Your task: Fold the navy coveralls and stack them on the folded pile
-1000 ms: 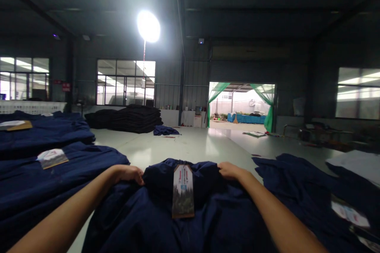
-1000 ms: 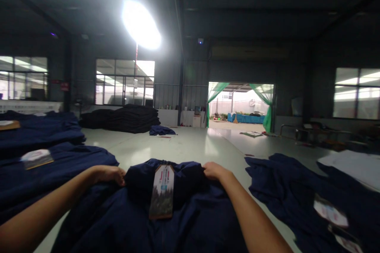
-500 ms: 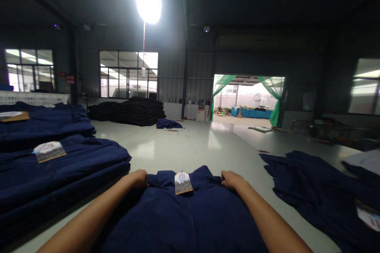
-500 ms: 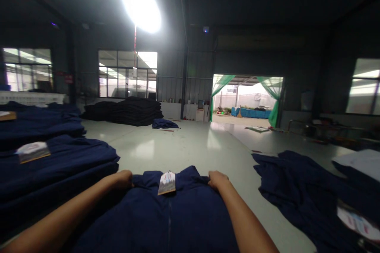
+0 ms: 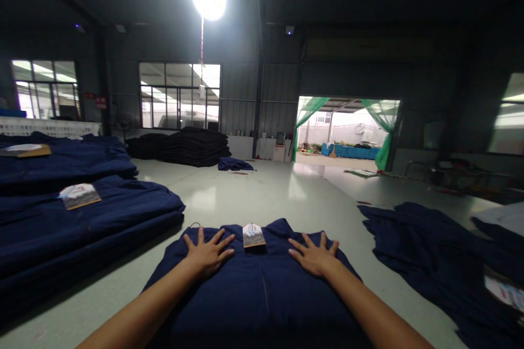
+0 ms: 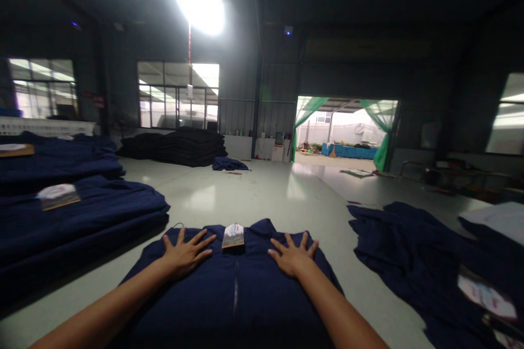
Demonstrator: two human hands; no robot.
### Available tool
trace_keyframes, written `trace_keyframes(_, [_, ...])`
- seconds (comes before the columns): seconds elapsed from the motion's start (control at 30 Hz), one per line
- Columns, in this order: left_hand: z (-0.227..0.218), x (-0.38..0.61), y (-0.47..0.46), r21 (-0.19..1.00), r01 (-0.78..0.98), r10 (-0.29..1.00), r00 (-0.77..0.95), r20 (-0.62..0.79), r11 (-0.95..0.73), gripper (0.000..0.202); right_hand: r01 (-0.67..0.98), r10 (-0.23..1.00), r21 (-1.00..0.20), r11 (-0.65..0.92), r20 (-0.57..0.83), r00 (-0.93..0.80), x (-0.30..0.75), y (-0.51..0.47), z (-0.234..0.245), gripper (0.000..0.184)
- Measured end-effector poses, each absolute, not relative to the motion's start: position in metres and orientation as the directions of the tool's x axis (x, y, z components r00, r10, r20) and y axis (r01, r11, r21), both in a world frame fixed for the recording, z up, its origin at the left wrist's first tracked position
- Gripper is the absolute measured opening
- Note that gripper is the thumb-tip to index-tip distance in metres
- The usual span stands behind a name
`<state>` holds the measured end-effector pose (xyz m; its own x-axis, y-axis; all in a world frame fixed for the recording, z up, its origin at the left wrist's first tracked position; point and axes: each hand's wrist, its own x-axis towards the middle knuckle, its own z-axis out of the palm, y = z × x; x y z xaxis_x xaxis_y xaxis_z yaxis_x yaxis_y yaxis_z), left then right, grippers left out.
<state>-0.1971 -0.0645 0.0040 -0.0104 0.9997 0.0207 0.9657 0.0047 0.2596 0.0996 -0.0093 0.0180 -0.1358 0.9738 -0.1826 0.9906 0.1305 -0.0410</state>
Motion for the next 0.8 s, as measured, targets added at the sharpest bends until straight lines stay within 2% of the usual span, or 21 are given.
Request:
trace_keyframes(0.2, [0.000,-0.206,-0.047,0.411,0.908,0.994,-0.050,-0.097,0.086,0.066,0.980,0.987,-0.190,0.058,-0.138,-0.085,0.113,0.020,-0.011,0.056])
trace_keyframes(0.3, [0.002,-0.211,-0.041,0.407,0.907,0.987,-0.050,-0.155,0.110,0.077,0.976,0.988,-0.212,0.055,-0.128,-0.083,0.113,0.025,-0.014,0.057])
trace_keyframes(0.4, [0.001,-0.213,-0.037,0.390,0.915,0.988,-0.053,-0.148,0.108,0.083,0.979,0.991,-0.196,0.056,-0.109,-0.079,0.113,0.027,-0.015,0.057])
trace_keyframes(0.6, [-0.002,-0.210,-0.037,0.390,0.911,0.987,-0.090,-0.131,0.135,0.076,0.983,0.996,-0.178,0.049,-0.067,-0.062,0.111,0.024,-0.018,0.055])
trace_keyframes(0.7, [0.007,-0.218,-0.044,0.505,0.854,0.990,-0.086,-0.109,0.129,0.067,0.975,0.991,-0.212,0.061,-0.104,-0.085,0.114,0.028,-0.016,0.055])
trace_keyframes(0.8, [0.017,-0.239,-0.059,0.602,0.788,0.981,-0.189,0.040,0.127,0.054,0.966,0.988,-0.241,0.097,-0.094,-0.122,0.130,0.041,-0.013,0.056])
